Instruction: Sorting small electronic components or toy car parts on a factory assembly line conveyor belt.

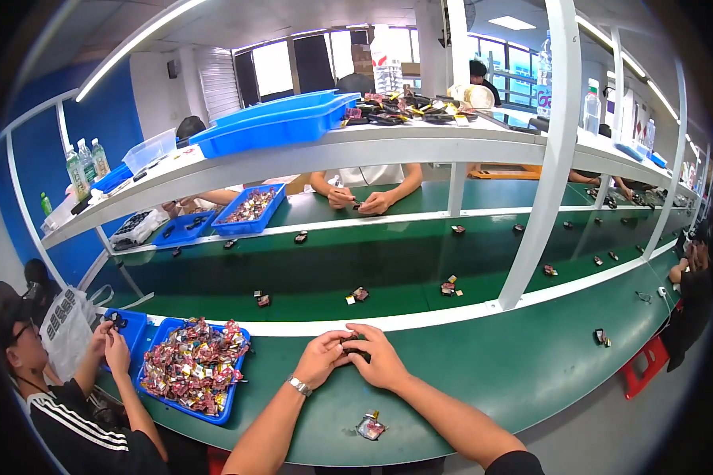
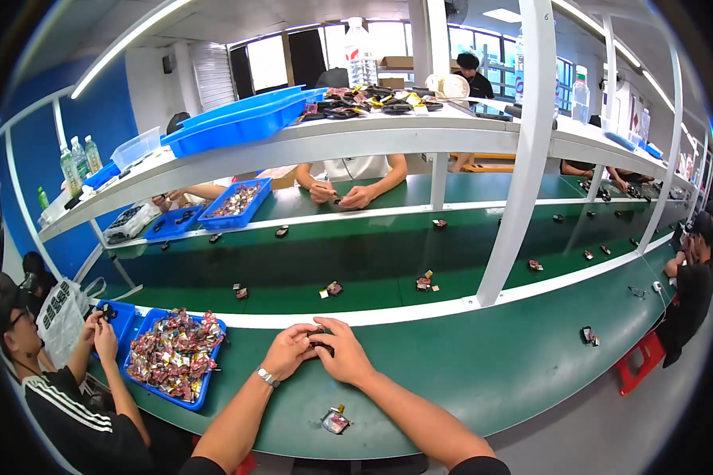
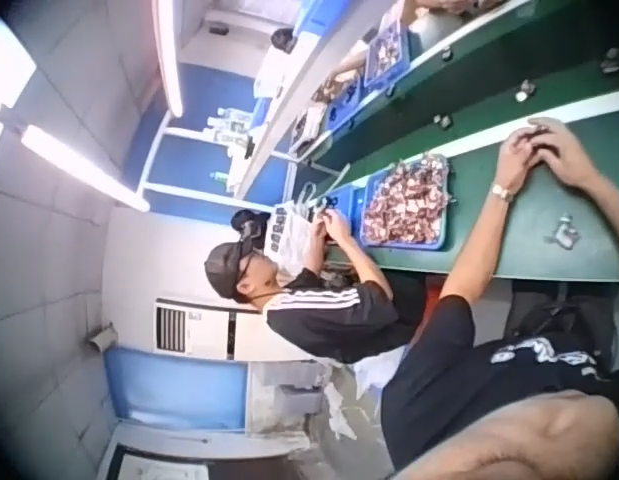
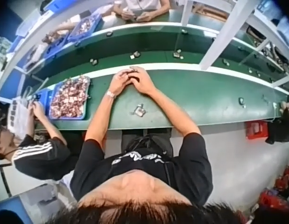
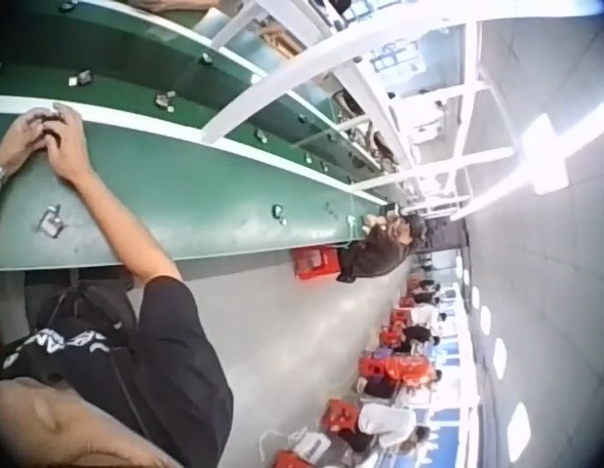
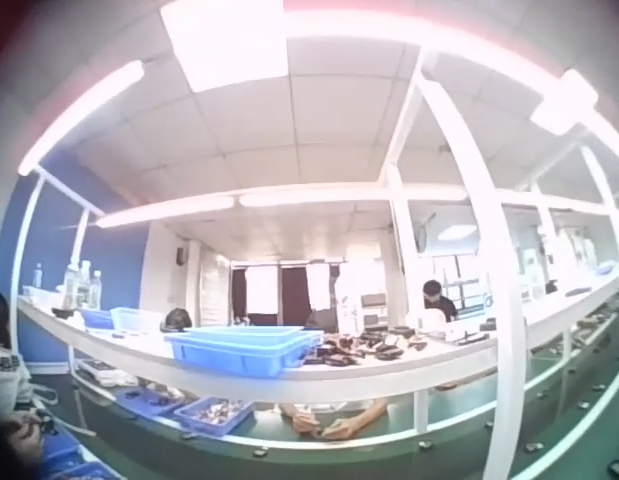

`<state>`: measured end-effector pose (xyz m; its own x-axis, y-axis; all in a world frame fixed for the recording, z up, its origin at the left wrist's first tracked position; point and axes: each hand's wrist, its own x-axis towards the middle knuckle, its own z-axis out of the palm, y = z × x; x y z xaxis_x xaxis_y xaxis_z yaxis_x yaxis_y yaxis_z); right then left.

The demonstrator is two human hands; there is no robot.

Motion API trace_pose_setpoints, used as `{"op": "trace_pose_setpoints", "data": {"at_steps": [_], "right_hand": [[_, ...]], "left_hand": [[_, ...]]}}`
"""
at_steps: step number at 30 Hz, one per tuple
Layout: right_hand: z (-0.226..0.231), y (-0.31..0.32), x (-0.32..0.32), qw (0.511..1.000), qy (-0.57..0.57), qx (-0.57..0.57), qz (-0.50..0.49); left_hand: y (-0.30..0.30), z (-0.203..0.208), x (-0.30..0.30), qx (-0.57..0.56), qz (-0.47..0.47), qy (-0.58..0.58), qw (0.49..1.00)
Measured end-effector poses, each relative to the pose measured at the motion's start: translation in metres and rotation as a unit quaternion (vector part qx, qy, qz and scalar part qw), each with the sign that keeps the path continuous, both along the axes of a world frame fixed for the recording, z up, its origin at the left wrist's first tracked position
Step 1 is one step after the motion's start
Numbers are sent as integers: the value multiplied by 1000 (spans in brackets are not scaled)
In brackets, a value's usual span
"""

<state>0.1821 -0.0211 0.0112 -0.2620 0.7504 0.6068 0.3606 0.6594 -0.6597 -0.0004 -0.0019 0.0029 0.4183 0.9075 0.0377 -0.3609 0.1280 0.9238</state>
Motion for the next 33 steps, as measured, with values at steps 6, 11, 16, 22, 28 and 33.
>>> {"op": "trace_pose_setpoints", "data": {"at_steps": [6, 11, 16, 22, 28, 33], "right_hand": [[8, -3, 3, 995, -23, 73, -71], [6, -1, 0, 987, -26, 120, -98], [11, -3, -4, 983, -40, 147, -100], [10, -2, -4, 979, -64, 156, -111], [7, -2, -6, 977, -65, 153, -131], [4, -2, -9, 976, -67, 139, -152]], "left_hand": [[-4, 7, 4, -1, 0, -3, 1000], [-2, 3, 3, -28, -6, 9, 1000], [-4, 5, 1, -18, -14, 7, 1000], [-3, 5, 3, -20, -19, 10, 1000], [-5, 5, 5, -13, -11, 31, 999], [-7, 8, 11, -24, 9, 36, 999]]}}
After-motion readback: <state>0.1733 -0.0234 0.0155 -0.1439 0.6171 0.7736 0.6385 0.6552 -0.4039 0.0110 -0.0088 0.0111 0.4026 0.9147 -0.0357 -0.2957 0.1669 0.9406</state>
